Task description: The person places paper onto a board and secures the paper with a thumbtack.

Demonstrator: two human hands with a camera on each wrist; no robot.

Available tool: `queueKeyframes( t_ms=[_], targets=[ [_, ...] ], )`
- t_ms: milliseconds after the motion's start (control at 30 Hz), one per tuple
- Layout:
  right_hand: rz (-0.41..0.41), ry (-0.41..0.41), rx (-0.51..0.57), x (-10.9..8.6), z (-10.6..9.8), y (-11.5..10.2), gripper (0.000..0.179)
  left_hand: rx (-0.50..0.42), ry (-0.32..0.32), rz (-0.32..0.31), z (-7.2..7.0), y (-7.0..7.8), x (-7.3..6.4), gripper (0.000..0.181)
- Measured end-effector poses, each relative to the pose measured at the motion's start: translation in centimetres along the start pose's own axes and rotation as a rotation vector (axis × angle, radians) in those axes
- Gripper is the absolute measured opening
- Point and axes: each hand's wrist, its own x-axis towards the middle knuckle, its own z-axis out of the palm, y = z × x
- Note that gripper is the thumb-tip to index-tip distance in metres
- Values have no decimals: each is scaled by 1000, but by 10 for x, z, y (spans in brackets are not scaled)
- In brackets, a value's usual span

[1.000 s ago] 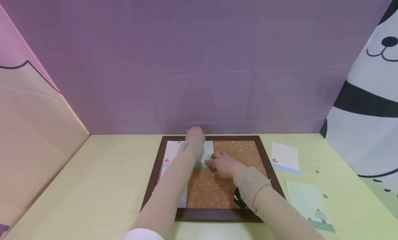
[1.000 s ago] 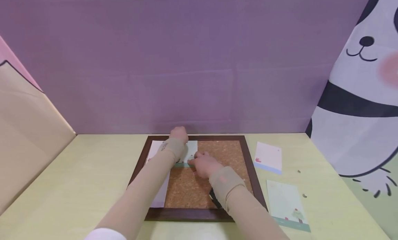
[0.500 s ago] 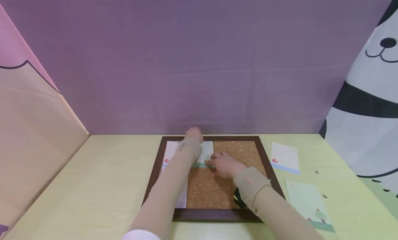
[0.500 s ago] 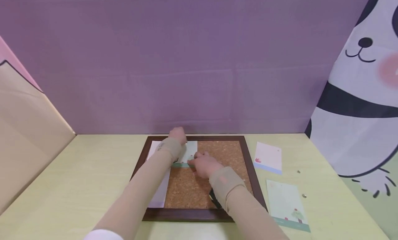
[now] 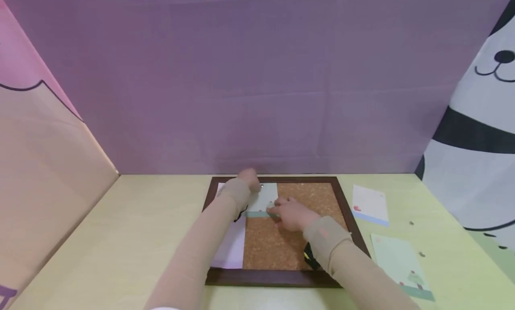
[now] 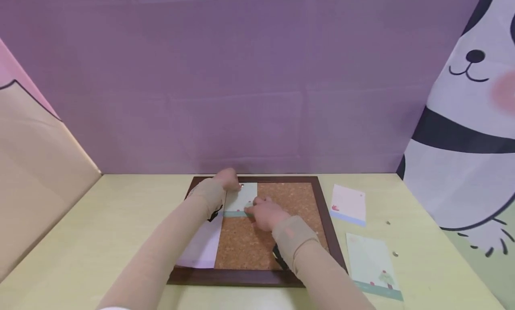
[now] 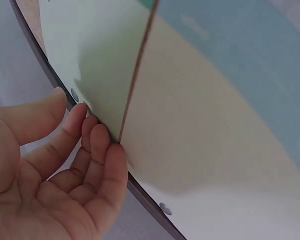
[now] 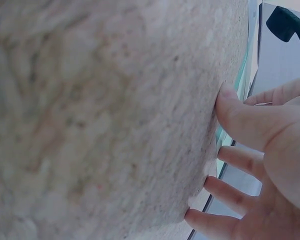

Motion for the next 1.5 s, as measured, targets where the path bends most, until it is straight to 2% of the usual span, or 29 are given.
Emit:
queueKeyframes(
  t_ms=[100, 233, 367, 467, 600, 733, 867, 967, 1167, 1300, 1500],
  targets=[
    [11, -13, 5, 1, 1, 1, 48, 17, -13, 18, -4, 2, -7, 31],
    [1, -14, 7, 2, 2, 0, 48, 67, -22, 52, -4, 1, -10, 15],
    [-5, -7, 0, 1, 1, 0, 47, 114, -50, 130, -5, -2, -13, 11],
    [-6, 0, 1, 2, 1, 1, 48, 139, -91, 187, -9, -3, -21, 17],
    [-11, 7, 5, 3, 1, 1, 48, 147, -153, 221, -14, -6, -39, 29],
    [-27, 19, -11, 4, 3, 3, 48, 192, -214, 225, -15, -10, -55, 49],
    [-38, 31, -17, 3, 3, 3, 48, 236, -246, 215, -13, -12, -64, 64],
    [-44, 29, -20, 2, 2, 2, 48, 229, -241, 212, -12, -14, -67, 74],
    [-66, 32, -11, 1, 2, 2, 48, 246, -208, 259, -7, -21, -66, 89],
    [-69, 57, -8, 1, 5, 6, 46, 238, -188, 284, -4, -23, -67, 89],
    [-87, 73, 25, -2, 9, 14, 44, 239, -155, 264, 1, -18, -68, 85]
  ],
)
